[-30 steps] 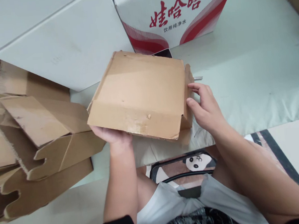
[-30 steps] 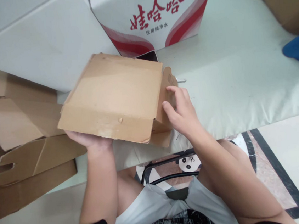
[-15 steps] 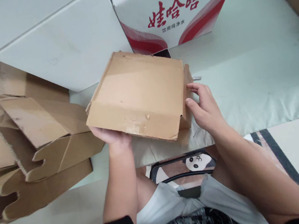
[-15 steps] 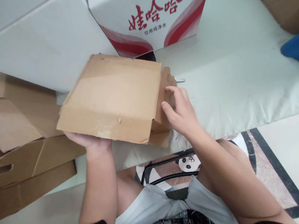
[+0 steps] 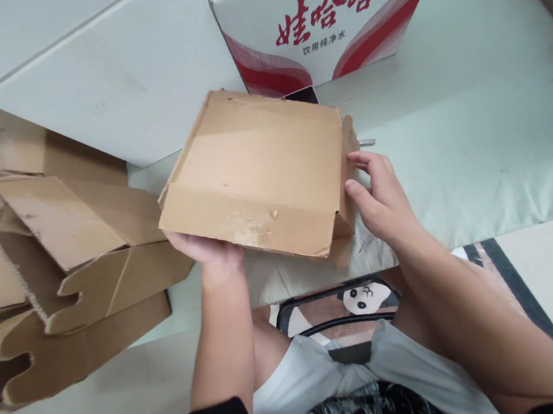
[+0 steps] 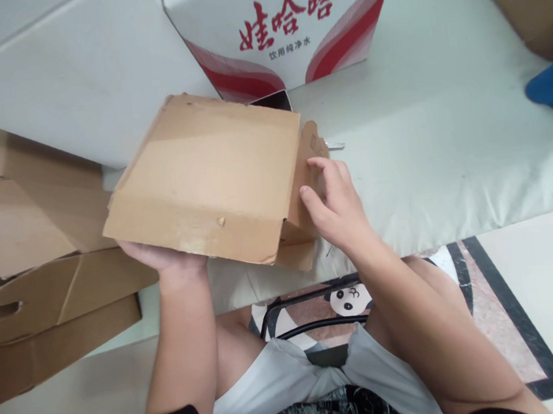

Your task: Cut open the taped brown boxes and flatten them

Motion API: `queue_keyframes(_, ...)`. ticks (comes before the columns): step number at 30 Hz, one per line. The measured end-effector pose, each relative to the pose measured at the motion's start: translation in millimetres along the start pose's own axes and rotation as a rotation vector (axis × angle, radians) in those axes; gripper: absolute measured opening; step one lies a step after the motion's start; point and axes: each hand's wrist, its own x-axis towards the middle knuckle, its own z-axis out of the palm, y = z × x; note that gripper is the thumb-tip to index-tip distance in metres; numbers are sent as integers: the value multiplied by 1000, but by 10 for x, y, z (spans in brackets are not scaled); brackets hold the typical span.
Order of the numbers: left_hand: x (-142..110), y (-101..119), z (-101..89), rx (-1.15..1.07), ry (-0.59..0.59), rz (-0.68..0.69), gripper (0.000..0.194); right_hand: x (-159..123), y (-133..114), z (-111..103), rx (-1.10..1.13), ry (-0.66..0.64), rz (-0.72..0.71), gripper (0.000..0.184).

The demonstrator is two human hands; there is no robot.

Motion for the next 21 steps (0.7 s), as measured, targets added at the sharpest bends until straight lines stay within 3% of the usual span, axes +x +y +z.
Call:
queue_keyframes(4, -4, 4, -18, 26, -62, 22, 44, -2, 3, 5, -7, -6, -8, 45)
queue_keyframes(12, -11, -17, -40, 117, -108, -23, 60, 3, 15, 27, 3, -42, -26, 44)
queue_keyframes(21, 6, -37, -61, 84, -113, -19, 54, -3, -16, -17, 12, -59, -20, 49)
